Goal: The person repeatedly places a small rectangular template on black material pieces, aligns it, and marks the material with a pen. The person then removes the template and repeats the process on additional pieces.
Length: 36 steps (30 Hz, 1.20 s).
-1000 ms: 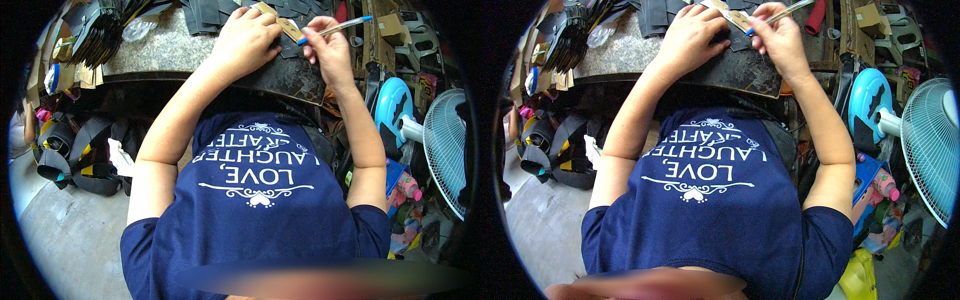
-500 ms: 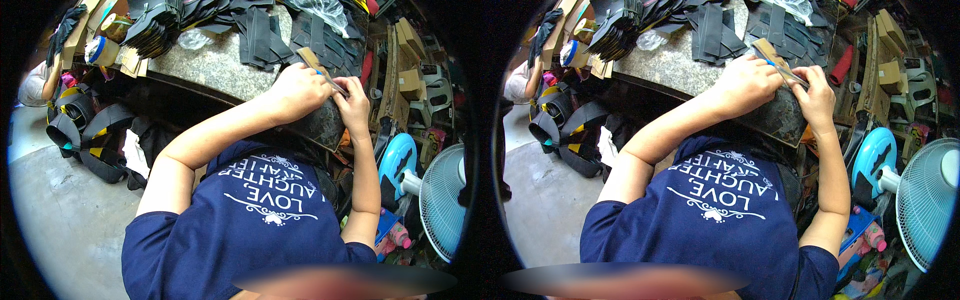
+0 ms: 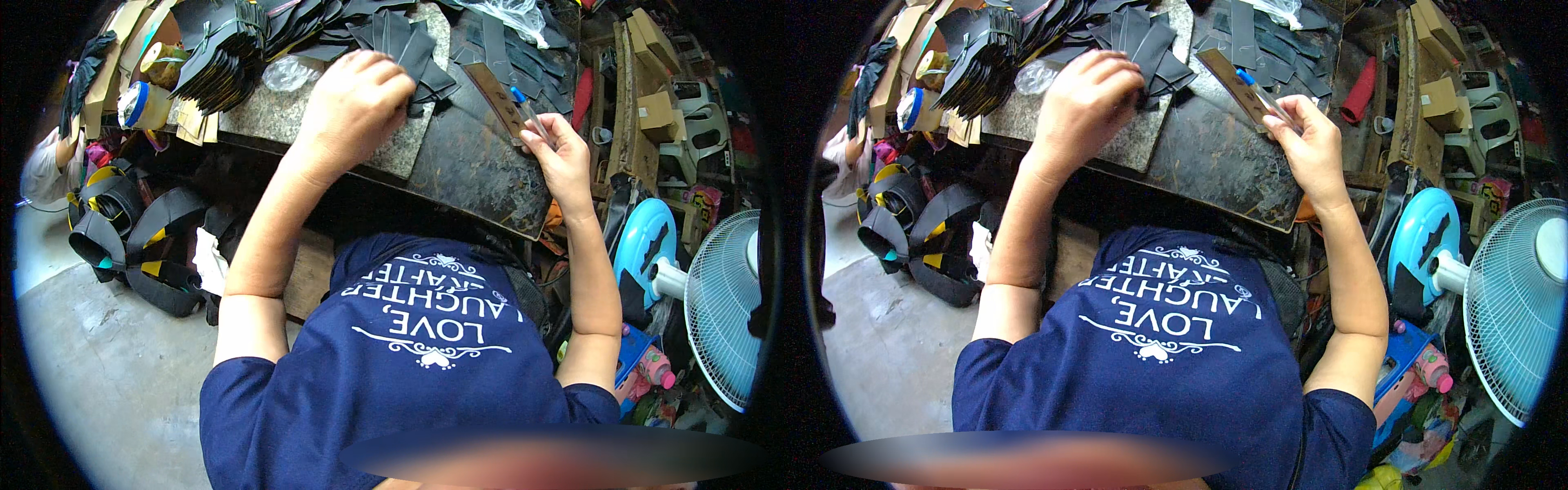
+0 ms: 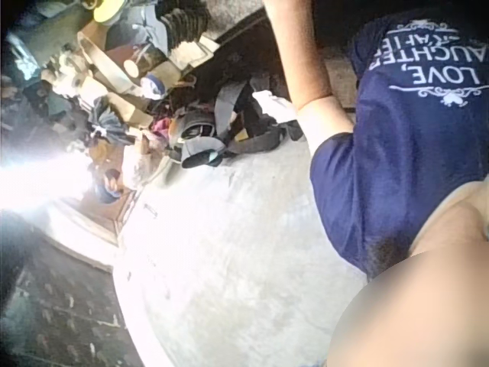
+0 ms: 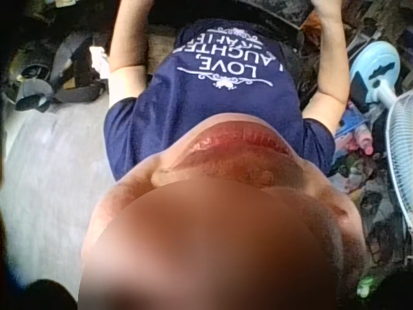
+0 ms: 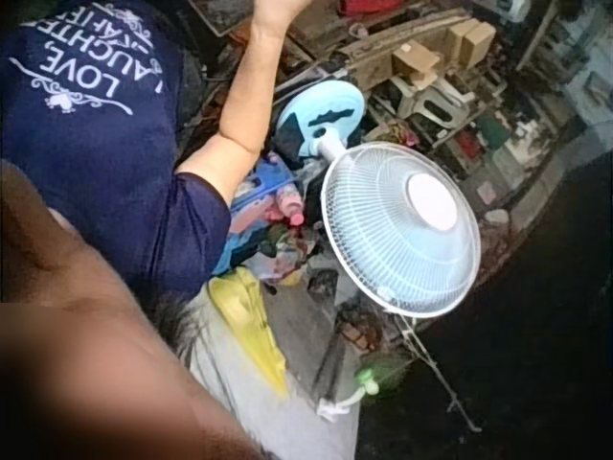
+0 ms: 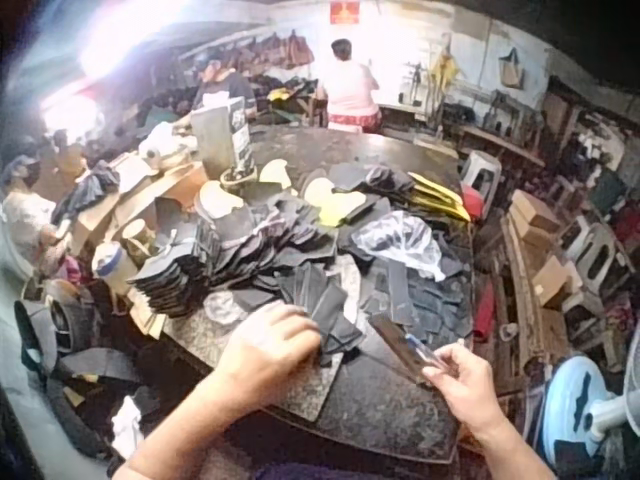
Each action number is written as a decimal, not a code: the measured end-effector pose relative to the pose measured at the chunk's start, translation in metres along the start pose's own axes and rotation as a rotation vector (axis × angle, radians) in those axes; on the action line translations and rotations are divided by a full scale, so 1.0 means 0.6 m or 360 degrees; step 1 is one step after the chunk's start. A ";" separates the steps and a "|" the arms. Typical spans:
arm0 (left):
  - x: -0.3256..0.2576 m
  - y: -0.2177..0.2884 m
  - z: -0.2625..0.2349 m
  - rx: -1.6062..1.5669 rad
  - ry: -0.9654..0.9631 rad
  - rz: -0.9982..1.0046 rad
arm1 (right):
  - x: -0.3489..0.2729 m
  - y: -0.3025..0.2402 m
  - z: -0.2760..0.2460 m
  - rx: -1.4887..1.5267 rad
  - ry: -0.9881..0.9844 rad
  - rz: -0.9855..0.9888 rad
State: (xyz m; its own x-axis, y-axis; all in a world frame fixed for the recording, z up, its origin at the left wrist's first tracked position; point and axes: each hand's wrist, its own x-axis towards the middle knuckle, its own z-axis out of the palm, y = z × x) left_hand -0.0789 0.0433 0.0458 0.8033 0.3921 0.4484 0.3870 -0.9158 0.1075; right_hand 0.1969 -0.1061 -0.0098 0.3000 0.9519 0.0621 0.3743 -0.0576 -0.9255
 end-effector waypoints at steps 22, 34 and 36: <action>0.154 0.008 0.144 0.0238 -0.0427 0.0120 | 0.010 -0.021 0.011 0.0423 0.0236 0.0063; 0.076 0.090 0.103 0.0257 -0.0129 0.0213 | 0.105 0.006 0.004 -0.0069 0.0188 0.0050; 0.067 0.103 0.097 0.0159 -0.0089 0.0249 | 0.106 0.007 0.004 0.0057 0.0199 0.0057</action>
State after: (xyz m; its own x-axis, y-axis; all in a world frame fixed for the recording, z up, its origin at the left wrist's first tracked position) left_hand 0.0036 0.0073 0.0186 0.8801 0.2523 0.4022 0.2960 -0.9539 -0.0493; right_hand 0.2155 -0.0449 -0.0104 0.4206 0.9043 0.0726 0.3306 -0.0782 -0.9405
